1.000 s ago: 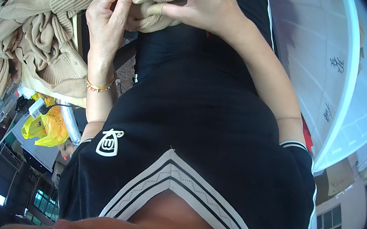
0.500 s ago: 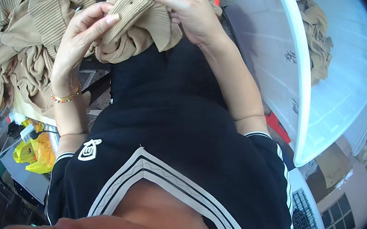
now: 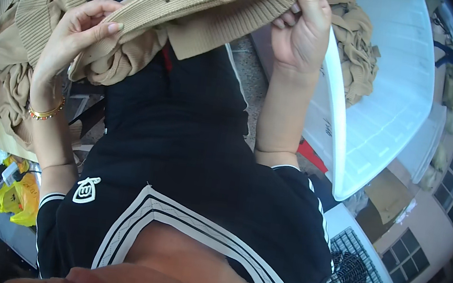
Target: Using small scissors to trim loose threads and inspect buttons on sweaters in a textile manufacturing facility.
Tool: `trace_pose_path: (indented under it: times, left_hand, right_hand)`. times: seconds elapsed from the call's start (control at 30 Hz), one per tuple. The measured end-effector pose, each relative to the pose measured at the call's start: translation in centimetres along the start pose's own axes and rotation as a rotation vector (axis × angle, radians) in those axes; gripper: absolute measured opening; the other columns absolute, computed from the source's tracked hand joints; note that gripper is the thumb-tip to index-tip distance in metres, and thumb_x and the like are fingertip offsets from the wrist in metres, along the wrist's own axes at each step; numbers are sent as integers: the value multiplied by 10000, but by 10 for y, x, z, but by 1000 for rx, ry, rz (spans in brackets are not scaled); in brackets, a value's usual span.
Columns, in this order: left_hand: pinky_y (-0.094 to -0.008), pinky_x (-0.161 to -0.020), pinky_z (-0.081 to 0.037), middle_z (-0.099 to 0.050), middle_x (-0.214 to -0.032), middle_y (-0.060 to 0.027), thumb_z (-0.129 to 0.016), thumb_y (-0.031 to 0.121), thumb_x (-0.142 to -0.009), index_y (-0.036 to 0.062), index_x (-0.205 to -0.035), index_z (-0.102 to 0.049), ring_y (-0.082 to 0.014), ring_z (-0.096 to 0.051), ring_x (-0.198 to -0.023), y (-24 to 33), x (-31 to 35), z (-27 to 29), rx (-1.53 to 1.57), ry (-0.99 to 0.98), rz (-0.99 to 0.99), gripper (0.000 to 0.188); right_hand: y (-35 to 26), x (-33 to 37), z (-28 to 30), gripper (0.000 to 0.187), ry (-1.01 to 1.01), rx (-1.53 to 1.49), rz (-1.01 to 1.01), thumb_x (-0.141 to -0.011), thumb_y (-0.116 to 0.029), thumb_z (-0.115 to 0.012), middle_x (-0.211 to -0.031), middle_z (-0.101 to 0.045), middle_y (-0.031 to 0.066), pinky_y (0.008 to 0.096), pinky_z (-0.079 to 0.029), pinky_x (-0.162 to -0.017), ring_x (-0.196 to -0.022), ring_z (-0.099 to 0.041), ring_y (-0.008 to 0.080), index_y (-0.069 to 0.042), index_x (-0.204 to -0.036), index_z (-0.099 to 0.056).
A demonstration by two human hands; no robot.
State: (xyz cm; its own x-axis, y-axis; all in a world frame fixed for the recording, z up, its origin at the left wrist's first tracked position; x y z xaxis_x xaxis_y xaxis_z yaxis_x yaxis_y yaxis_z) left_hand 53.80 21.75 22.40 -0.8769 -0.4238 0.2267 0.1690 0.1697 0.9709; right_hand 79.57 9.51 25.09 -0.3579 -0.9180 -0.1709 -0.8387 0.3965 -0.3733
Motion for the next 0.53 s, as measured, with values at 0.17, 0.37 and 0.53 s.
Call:
trace_pose_path:
  times: [0.17,0.37,0.53]
  left_hand:
    - [-187,-829,-513,-684,-1078,-7,-698,104,-953,12,-1264,-632,-35,-626,-935,2,1,-6,-6,29,-36,331]
    - [-392,-1143,-386,-454,-1495,-157,-838,224,-779,107,-1483,-463,-292,-460,-1373,-11,53,41,-883,233,-128,807]
    - [-443,-1232,-229,-306,-1607,-174,-927,216,-623,127,-1577,-279,-363,-269,-1495,-34,71,32,-1127,137,-9,1156]
  right_hand:
    - [-43,22,16,234,363,458,109,-1000,-207,-572,-895,-617,-4,218,-358,-538,-635,-480,70,-55,-1139,-682]
    - [-159,41,13,332,700,575,590,-1039,-304,-455,-1089,-657,117,348,-504,-736,-963,-622,236,-19,-1106,-613]
    - [-196,39,91,357,-36,84,-30,-1016,-350,-540,-1171,-644,124,509,-500,-997,-1063,-630,257,-26,-1159,-586]
Point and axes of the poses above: each hand's wrist, its own x-axis away from the middle knuckle, its own z-axis out of the back of the hand, y = z × x, the point moved 8 cm from there along -x, towards the middle knuckle
